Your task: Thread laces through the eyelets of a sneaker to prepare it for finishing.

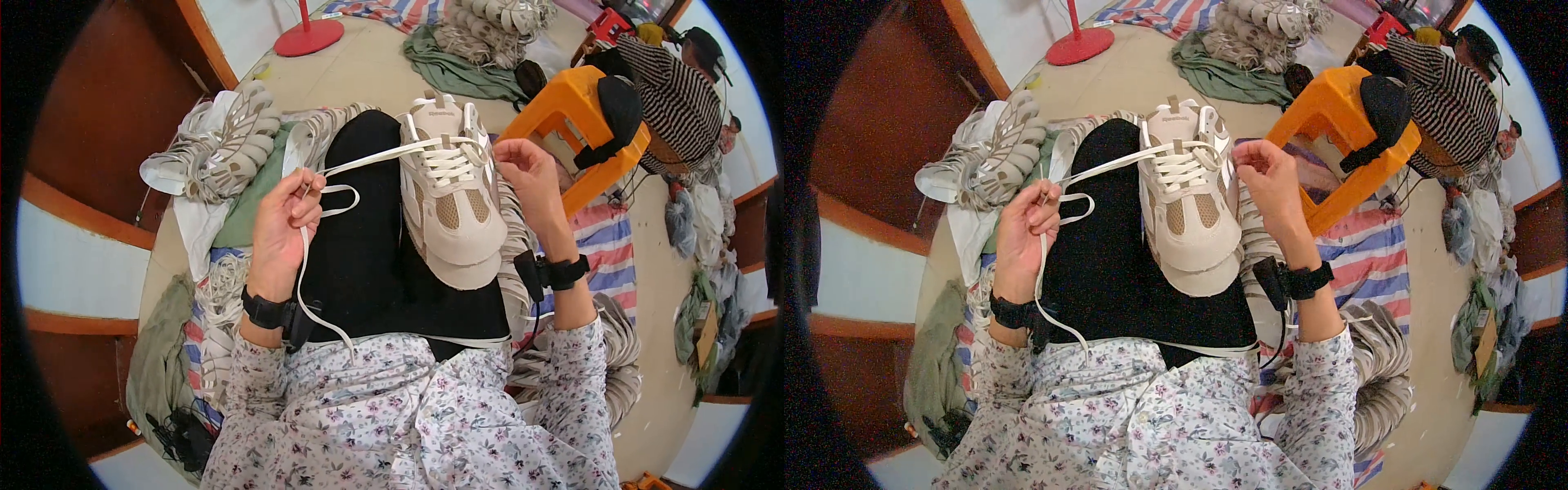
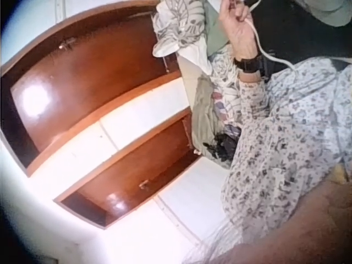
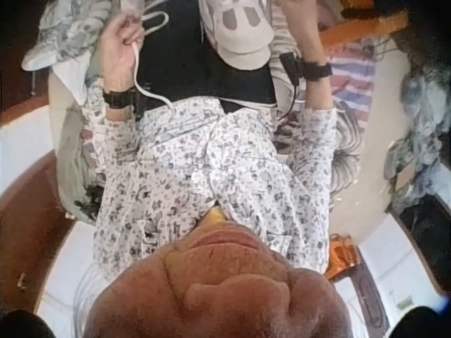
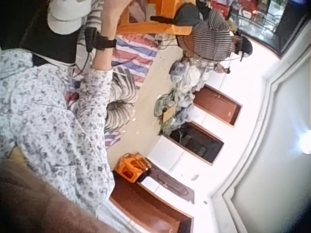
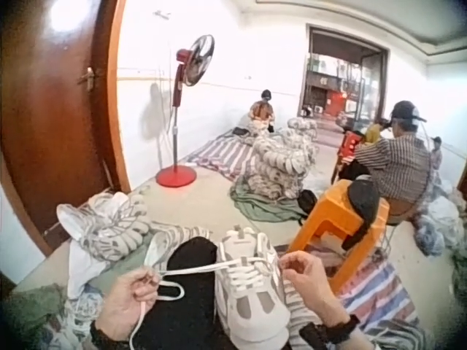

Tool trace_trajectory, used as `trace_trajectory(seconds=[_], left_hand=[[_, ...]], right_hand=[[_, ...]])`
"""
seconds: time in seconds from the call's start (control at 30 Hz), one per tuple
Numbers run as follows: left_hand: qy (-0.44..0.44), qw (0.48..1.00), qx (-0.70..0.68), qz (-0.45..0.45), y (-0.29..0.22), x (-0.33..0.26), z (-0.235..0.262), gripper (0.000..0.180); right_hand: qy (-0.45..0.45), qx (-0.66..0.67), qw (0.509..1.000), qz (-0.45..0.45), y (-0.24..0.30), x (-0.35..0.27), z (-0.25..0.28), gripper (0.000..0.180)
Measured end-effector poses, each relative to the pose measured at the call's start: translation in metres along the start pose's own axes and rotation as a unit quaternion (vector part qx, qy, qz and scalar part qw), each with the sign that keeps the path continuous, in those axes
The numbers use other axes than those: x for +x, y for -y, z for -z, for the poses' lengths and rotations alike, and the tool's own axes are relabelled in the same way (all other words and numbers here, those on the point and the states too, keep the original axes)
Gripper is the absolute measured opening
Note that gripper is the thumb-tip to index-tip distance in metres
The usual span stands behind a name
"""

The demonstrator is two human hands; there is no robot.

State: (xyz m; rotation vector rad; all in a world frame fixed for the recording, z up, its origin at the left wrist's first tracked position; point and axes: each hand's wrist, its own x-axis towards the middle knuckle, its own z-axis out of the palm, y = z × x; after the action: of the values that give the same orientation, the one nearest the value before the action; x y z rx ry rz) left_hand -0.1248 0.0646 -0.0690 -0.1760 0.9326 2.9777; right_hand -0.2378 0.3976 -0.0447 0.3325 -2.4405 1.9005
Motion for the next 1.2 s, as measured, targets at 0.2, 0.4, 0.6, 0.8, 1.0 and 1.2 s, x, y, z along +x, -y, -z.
trace_trajectory(seconds=[0.2, 0.4, 0.6, 0.8, 1.0, 1.2], left_hand=[[0.002, 1.0, 0.0, 0.008, 0.004, -0.001, 0.0, 0.014], [-0.011, 1.0, -0.007, 0.008, 0.007, -0.003, -0.002, 0.014], [-0.005, 1.0, -0.009, 0.015, 0.007, -0.002, 0.001, 0.015], [-0.005, 1.0, -0.011, 0.017, 0.008, -0.002, 0.003, 0.015], [-0.007, 1.0, -0.008, 0.014, 0.009, -0.003, 0.003, 0.015], [-0.048, 0.995, 0.061, -0.062, -0.01, -0.011, 0.012, 0.013]], right_hand=[[0.094, 0.052, 0.992, 0.065, 0.01, -0.011, -0.011, 0.012], [0.06, 0.042, 0.997, 0.027, 0.021, -0.007, -0.022, 0.018], [0.063, -0.006, 0.992, 0.107, 0.021, 0.01, -0.03, 0.021], [0.12, -0.155, 0.965, 0.173, 0.029, 0.024, -0.03, 0.017], [0.151, -0.05, 0.984, 0.076, 0.036, 0.021, -0.022, 0.009], [0.205, -0.096, 0.972, 0.057, 0.041, 0.025, -0.005, 0.019]])
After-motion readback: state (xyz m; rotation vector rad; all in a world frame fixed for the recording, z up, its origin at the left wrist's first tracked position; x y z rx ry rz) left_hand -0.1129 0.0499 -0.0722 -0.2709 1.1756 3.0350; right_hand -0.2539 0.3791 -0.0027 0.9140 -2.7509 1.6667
